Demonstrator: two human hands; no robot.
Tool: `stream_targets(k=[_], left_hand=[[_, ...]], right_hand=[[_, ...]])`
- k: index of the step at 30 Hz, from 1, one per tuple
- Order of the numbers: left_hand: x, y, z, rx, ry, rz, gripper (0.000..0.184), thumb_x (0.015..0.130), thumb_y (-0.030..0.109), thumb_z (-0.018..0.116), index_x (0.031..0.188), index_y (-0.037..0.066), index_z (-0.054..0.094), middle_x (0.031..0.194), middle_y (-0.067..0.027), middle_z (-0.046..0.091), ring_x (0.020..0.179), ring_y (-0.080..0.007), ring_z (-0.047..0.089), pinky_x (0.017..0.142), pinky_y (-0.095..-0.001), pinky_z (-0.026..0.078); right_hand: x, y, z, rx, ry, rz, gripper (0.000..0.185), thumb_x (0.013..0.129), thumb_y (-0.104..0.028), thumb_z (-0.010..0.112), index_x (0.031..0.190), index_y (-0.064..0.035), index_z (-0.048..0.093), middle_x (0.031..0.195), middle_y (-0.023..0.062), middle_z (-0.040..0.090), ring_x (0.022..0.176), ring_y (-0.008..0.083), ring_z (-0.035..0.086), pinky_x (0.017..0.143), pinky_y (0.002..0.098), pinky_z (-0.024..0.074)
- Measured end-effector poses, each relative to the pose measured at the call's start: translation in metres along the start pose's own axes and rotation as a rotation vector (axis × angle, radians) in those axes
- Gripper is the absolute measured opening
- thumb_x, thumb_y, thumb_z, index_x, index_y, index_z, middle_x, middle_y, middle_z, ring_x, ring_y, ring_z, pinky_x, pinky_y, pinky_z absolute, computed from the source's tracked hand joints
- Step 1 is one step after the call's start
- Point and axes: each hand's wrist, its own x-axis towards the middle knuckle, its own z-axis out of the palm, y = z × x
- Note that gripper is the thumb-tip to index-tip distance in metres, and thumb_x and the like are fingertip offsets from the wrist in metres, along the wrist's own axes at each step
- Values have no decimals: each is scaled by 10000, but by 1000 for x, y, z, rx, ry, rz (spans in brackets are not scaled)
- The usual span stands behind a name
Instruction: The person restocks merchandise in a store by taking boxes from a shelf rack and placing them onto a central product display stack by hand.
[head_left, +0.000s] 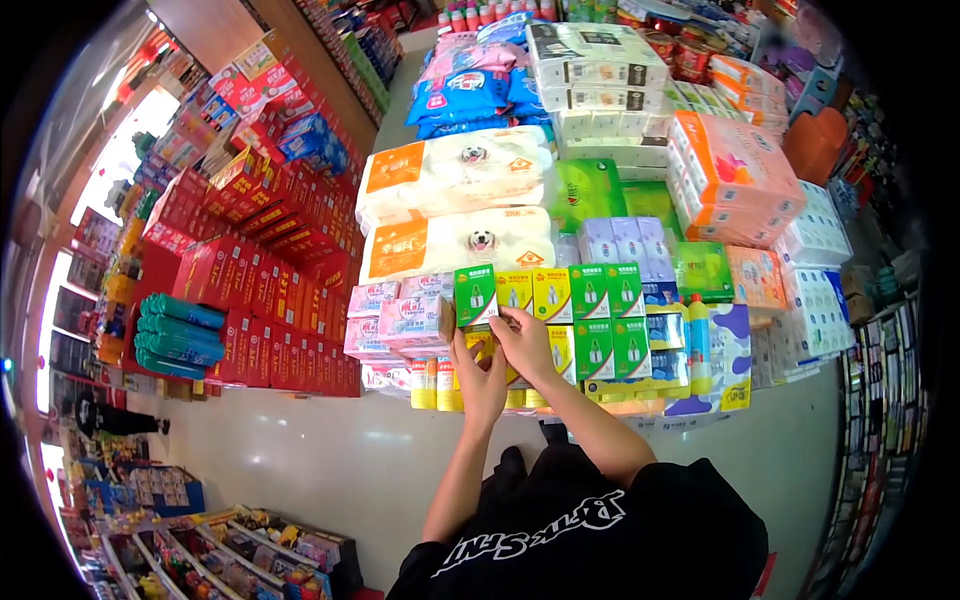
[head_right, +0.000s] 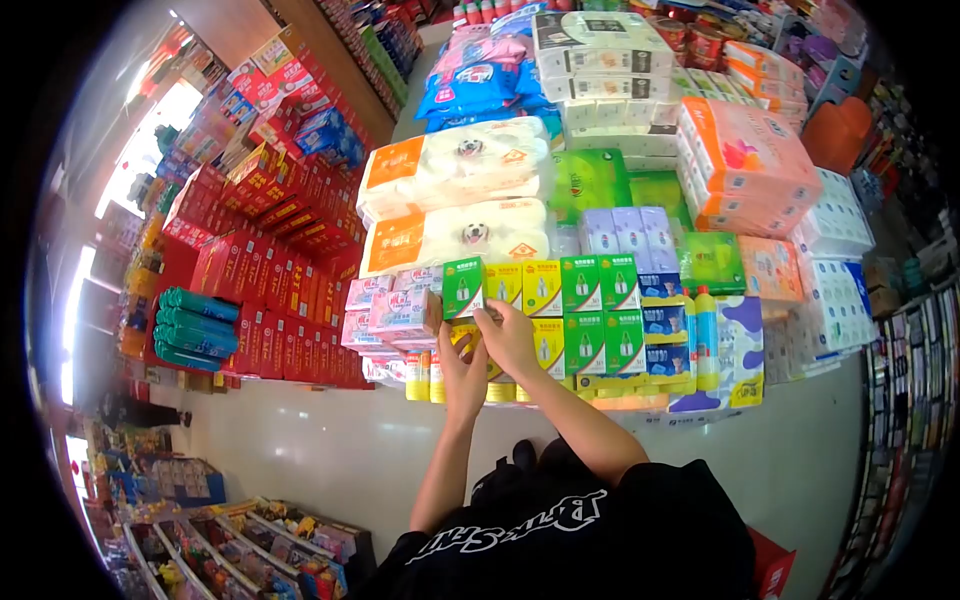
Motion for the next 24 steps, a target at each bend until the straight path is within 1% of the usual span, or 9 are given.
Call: stream_targets(k=[1, 5, 8, 11, 15, 16, 19, 20, 24], left_hand=[[1, 0, 0, 5, 7, -19, 759, 953, 76, 659, 1522, -101, 189, 1501, -220, 275, 1276, -296, 510, 924, -349, 551], [0, -3, -2, -75, 8, -66, 760, 955, 65, 655, 1539, -79, 190, 1480, -203, 360, 1227, -268, 551, 892, -335, 552], [-4, 3, -6, -105, -1, -62, 748, 953, 60, 655, 1545, -58, 214, 1455, -184, 419, 1183, -241, 581, 864, -324, 546], [-22, 0, -17, -48, 35, -37, 720, 950, 60, 660, 1537, -44, 256, 1436, -167, 450, 1144, -218, 598, 842, -315, 533], [-69, 8, -49, -64, 65, -100, 677, 944, 71, 671, 1513, -26, 319, 1412, -147, 471, 1094, -194, 601, 829, -301, 511], [-87, 0, -62, -55, 81, -91, 673, 944, 73, 672, 1512, -22, 323, 1402, -143, 478, 1088, -191, 600, 823, -298, 509], [-133, -10, -108, -40, 144, -99, 661, 946, 79, 671, 1508, -8, 334, 1370, -132, 496, 1070, -181, 595, 801, -286, 506], [-151, -21, -127, -49, 189, -119, 647, 952, 89, 666, 1503, -7, 341, 1370, -129, 496, 1072, -179, 592, 796, -283, 504], [-231, -35, -205, -70, 356, -192, 602, 966, 112, 650, 1482, -12, 366, 1396, -122, 488, 1053, -174, 582, 778, -275, 502]], right_hand=[[0, -4, 0, -9, -9, 4, 445, 915, -266, 689, 1153, 108, 652, 910, 203, 737, 823, 232, 718, 750, 339, 549], [-2, -12, -1, 25, -136, 58, 410, 946, -174, 669, 1246, 100, 610, 906, 89, 730, 793, 83, 645, 693, 254, 515], [-3, -35, -6, 35, -245, 71, 413, 955, -160, 643, 1296, 68, 590, 890, 78, 730, 779, 67, 637, 683, 255, 508], [-6, -24, 1, 39, -235, -37, 416, 963, -149, 619, 1336, 30, 575, 884, 70, 732, 770, 61, 633, 676, 262, 506], [-11, -17, 6, -59, -129, -42, 594, 962, -167, 649, 1422, 125, 413, 946, 165, 736, 826, 125, 687, 727, 272, 535], [-14, -16, 7, -11, -110, -58, 690, 952, -161, 676, 1461, 148, 327, 1008, 194, 722, 881, 172, 705, 766, 290, 556], [-41, -18, 17, 46, -32, -173, 667, 929, -150, 673, 1429, 156, 356, 1239, 283, 609, 910, 239, 726, 742, 324, 580], [-53, -14, 23, -21, -11, -278, 661, 931, -138, 668, 1436, 147, 353, 1307, 290, 564, 913, 242, 719, 747, 333, 584], [-139, -41, 68, 122, -150, -324, 672, 923, -150, 686, 1445, 120, 361, 1383, 274, 509, 936, 245, 702, 783, 333, 580]])
